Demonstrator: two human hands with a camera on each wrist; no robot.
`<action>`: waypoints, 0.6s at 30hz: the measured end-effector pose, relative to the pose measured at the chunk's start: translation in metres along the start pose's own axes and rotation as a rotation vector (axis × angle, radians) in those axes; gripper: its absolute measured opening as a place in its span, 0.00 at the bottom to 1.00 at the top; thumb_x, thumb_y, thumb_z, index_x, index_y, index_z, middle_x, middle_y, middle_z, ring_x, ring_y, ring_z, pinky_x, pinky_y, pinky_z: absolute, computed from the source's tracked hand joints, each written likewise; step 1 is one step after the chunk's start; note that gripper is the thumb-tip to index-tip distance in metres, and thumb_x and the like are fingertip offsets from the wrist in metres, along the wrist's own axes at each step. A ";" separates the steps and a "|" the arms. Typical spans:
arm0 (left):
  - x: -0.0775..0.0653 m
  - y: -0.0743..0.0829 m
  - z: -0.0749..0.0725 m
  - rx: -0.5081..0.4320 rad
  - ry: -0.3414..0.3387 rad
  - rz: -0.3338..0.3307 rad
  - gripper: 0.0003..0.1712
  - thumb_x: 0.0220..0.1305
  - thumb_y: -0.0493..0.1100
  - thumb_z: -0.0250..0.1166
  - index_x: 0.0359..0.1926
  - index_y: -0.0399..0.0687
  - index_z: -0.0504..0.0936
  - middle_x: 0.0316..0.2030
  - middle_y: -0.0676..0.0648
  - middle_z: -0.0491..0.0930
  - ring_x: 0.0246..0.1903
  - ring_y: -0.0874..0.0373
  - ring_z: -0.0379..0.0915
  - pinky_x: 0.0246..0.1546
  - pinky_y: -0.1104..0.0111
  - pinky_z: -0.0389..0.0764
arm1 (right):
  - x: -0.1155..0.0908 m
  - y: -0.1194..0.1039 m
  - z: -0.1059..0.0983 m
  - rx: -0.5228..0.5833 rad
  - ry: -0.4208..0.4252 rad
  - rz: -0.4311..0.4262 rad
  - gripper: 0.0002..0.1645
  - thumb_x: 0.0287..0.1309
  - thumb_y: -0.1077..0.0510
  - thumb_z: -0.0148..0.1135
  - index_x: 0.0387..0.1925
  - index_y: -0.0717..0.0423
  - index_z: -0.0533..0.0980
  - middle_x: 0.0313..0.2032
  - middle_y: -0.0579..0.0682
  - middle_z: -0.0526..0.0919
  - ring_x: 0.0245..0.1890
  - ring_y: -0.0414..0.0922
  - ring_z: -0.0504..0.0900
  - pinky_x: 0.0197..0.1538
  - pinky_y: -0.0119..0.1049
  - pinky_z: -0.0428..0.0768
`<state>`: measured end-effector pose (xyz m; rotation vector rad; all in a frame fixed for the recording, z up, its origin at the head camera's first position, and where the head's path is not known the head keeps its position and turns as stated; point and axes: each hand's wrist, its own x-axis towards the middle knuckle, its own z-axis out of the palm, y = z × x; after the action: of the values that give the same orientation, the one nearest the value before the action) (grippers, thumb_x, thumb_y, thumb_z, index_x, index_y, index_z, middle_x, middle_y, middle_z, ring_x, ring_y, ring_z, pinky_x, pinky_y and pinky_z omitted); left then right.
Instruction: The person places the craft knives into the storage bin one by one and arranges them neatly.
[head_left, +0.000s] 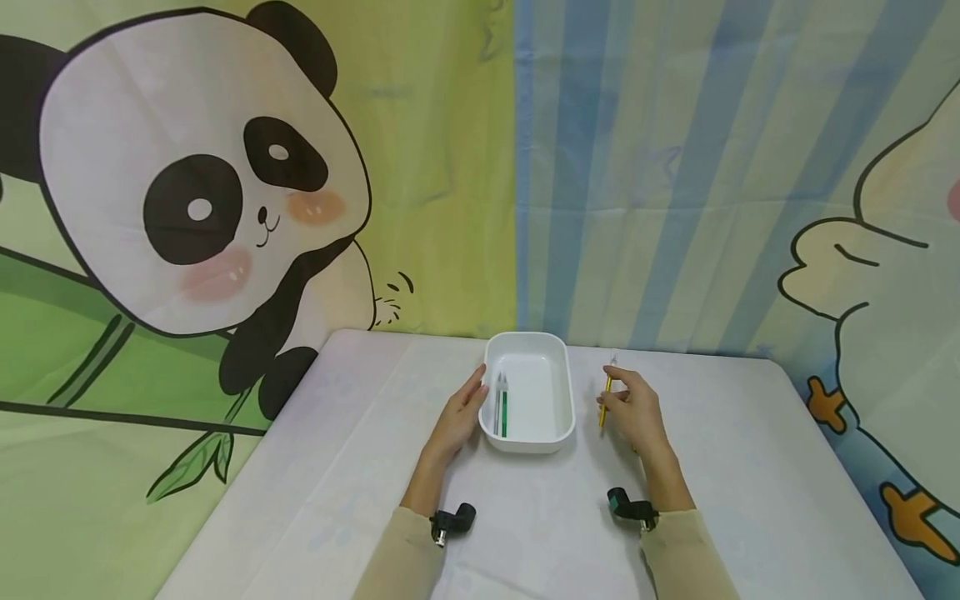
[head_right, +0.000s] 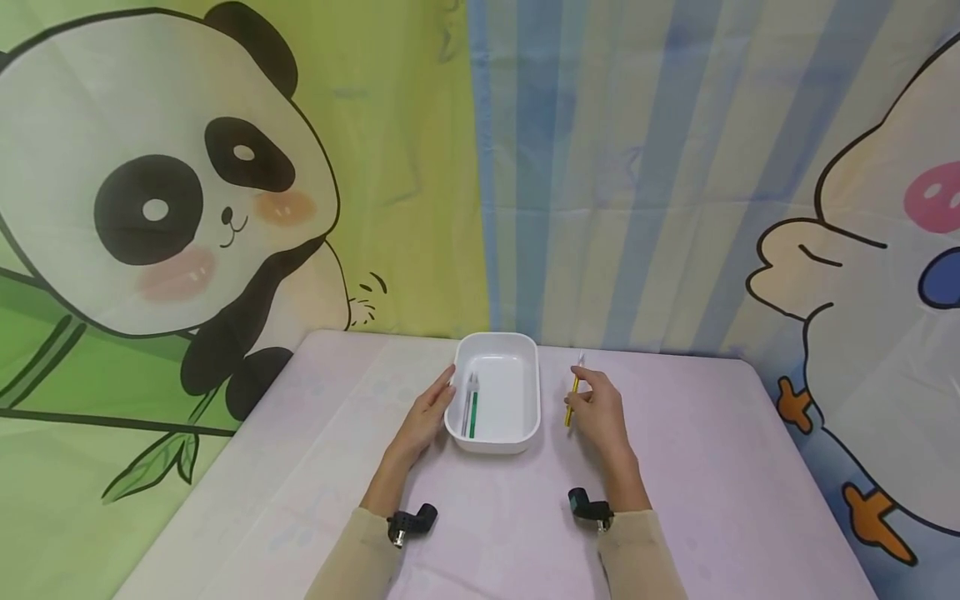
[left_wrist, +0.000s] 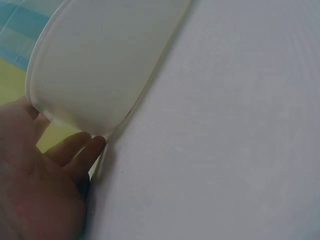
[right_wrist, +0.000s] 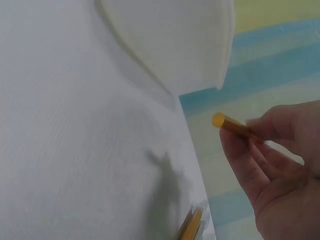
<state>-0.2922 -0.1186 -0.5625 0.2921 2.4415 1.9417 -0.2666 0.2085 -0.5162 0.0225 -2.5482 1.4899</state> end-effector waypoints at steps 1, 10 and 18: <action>0.000 0.000 0.000 -0.001 0.000 0.004 0.33 0.81 0.58 0.53 0.81 0.61 0.61 0.79 0.62 0.59 0.81 0.56 0.49 0.82 0.52 0.51 | 0.000 0.000 0.000 0.023 -0.003 0.003 0.31 0.70 0.66 0.61 0.73 0.56 0.70 0.69 0.61 0.74 0.44 0.55 0.90 0.42 0.24 0.81; -0.002 0.002 0.000 -0.002 -0.003 -0.005 0.32 0.81 0.57 0.53 0.81 0.65 0.61 0.79 0.64 0.59 0.81 0.59 0.50 0.82 0.55 0.52 | 0.003 -0.009 0.010 0.279 -0.057 -0.002 0.31 0.70 0.67 0.62 0.73 0.60 0.70 0.68 0.66 0.75 0.46 0.56 0.91 0.47 0.24 0.84; -0.001 0.001 -0.001 -0.014 -0.003 -0.008 0.32 0.81 0.56 0.53 0.81 0.64 0.61 0.79 0.62 0.59 0.81 0.57 0.49 0.82 0.53 0.51 | 0.005 -0.022 0.024 0.304 -0.022 -0.034 0.31 0.68 0.66 0.66 0.71 0.60 0.72 0.68 0.63 0.77 0.40 0.39 0.90 0.46 0.21 0.83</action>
<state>-0.2911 -0.1194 -0.5611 0.2840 2.4218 1.9534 -0.2727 0.1766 -0.5078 0.1249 -2.2992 1.8564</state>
